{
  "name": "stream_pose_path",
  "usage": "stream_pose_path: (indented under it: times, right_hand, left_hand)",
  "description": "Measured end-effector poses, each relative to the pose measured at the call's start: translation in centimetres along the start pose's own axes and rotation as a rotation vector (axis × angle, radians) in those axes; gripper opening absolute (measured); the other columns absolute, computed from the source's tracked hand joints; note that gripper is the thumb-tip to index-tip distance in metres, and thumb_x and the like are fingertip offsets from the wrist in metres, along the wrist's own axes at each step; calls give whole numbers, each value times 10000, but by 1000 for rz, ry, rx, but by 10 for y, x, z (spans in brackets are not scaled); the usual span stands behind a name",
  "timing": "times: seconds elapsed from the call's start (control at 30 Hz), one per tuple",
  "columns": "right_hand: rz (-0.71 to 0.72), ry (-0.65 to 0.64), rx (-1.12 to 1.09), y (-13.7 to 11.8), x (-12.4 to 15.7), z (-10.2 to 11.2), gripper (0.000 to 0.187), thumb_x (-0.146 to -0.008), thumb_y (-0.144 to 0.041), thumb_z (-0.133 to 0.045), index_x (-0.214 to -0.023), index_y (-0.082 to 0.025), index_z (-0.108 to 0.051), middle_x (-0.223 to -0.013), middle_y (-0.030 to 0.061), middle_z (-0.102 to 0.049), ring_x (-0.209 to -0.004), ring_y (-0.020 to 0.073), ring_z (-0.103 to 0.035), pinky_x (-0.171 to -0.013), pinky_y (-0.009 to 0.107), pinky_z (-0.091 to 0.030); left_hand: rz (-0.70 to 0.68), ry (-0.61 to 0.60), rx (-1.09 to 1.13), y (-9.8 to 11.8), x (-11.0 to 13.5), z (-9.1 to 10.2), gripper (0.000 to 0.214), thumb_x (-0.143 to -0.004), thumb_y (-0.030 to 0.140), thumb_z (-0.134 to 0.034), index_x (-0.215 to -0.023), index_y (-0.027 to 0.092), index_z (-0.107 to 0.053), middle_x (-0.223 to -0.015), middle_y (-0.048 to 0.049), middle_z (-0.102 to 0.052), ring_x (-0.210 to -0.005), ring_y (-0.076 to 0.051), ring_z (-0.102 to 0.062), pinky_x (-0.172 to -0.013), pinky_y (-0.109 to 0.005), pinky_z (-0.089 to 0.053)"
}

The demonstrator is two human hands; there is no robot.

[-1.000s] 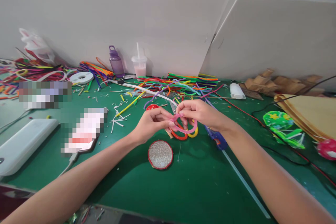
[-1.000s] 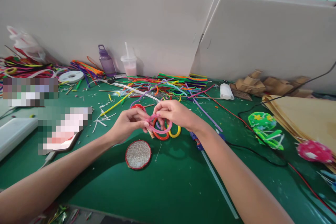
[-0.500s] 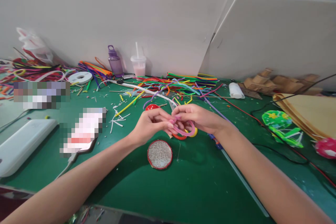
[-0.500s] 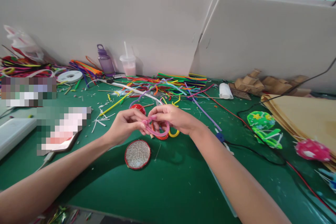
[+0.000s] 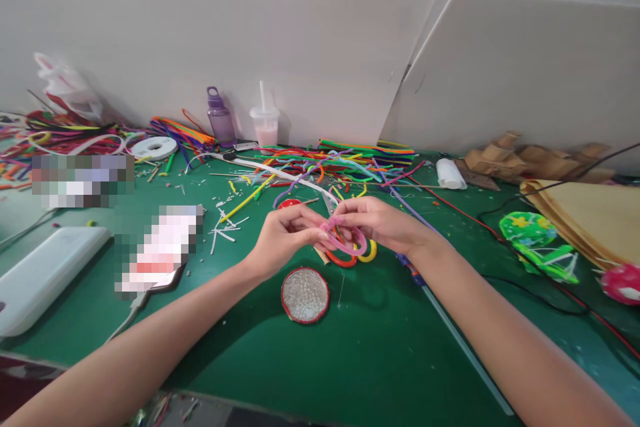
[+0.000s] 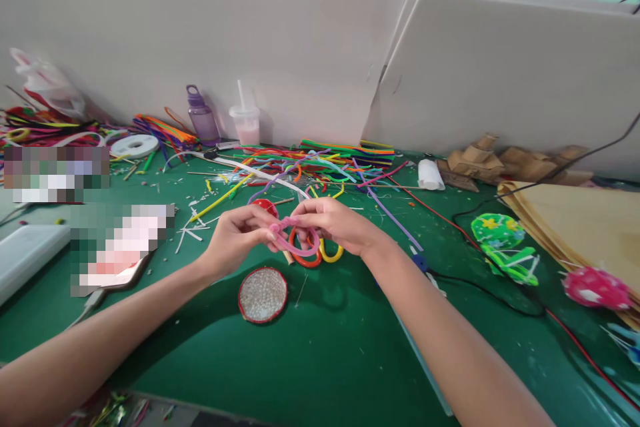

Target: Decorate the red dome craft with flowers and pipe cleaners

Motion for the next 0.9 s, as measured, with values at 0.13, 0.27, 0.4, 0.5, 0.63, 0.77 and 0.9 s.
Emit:
stream_pose_path:
  times: [0.13, 0.27, 0.4, 0.5, 0.63, 0.77, 0.9]
  right_hand:
    - [-45, -48, -120, 9, -3, -7, 189, -748, -298, -690, -724, -136, -595, -492, -42, -539, -416, 59, -484, -402, 176, -359]
    - [-78, -97, -139, 16, -5, -18, 155, -760, -269, -657, -725, -126, -608, -450, -39, -542, -364, 44, -442, -350, 163, -294]
    - [-79, -124, -121, 15, -5, -26, 127, -774, -265, -622, -728, -151, -589, -394, -53, -514, -346, 71, -463, -343, 181, -303]
    - [-58, -88, -123, 9, -3, -21, 149, -819, -298, -587, -809, -150, -608, -485, -24, -577, -421, 85, -534, -360, 181, -329]
    - [37, 3, -128, -8, 1, -4, 145, -831, -254, -565, -912, -143, -611, -719, 44, -672, -663, 121, -638, -490, 188, -435]
    - [157, 89, 91, -24, 5, 3, 127, -801, -227, -607, -906, -156, -592, -810, 52, -689, -768, 140, -644, -607, 224, -481]
    - [236, 232, 386, -34, 6, 5, 122, -819, -279, -587, -829, -158, -593, -711, 33, -670, -628, 128, -616, -532, 236, -458]
  left_hand:
    - [-109, 39, -150, 14, 5, 3, 108, -705, 232, -736, -759, 163, -675, -645, -31, -702, -555, -157, -673, -539, -258, -563]
    - [-251, 58, -370, 27, 12, 4, 111, -671, 197, -759, -752, 191, -684, -660, -25, -706, -569, -156, -671, -551, -251, -545]
    - [-236, 103, -353, 23, 12, 9, 98, -709, 243, -727, -750, 189, -657, -646, -16, -685, -541, -145, -652, -520, -253, -531]
    - [-175, 156, -256, 18, 8, 14, 141, -734, 289, -704, -746, 183, -611, -599, -5, -659, -518, -138, -636, -508, -256, -525]
    - [-96, 230, -142, 12, 2, 21, 172, -759, 287, -680, -754, 171, -552, -597, -7, -658, -485, -122, -621, -471, -232, -495]
    - [-50, 242, -64, 6, -3, 25, 180, -777, 286, -662, -777, 162, -531, -623, -7, -658, -496, -113, -617, -475, -223, -479]
    - [48, 176, 10, -5, -6, 20, 206, -781, 310, -658, -772, 151, -529, -617, 3, -646, -482, -96, -596, -476, -212, -464]
Point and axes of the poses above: each hand's wrist, its own x-axis away from the middle knuckle, its own z-axis out of the back of the hand, y = z × x, the point moved 10 cm from there along -x, towards the middle knuckle
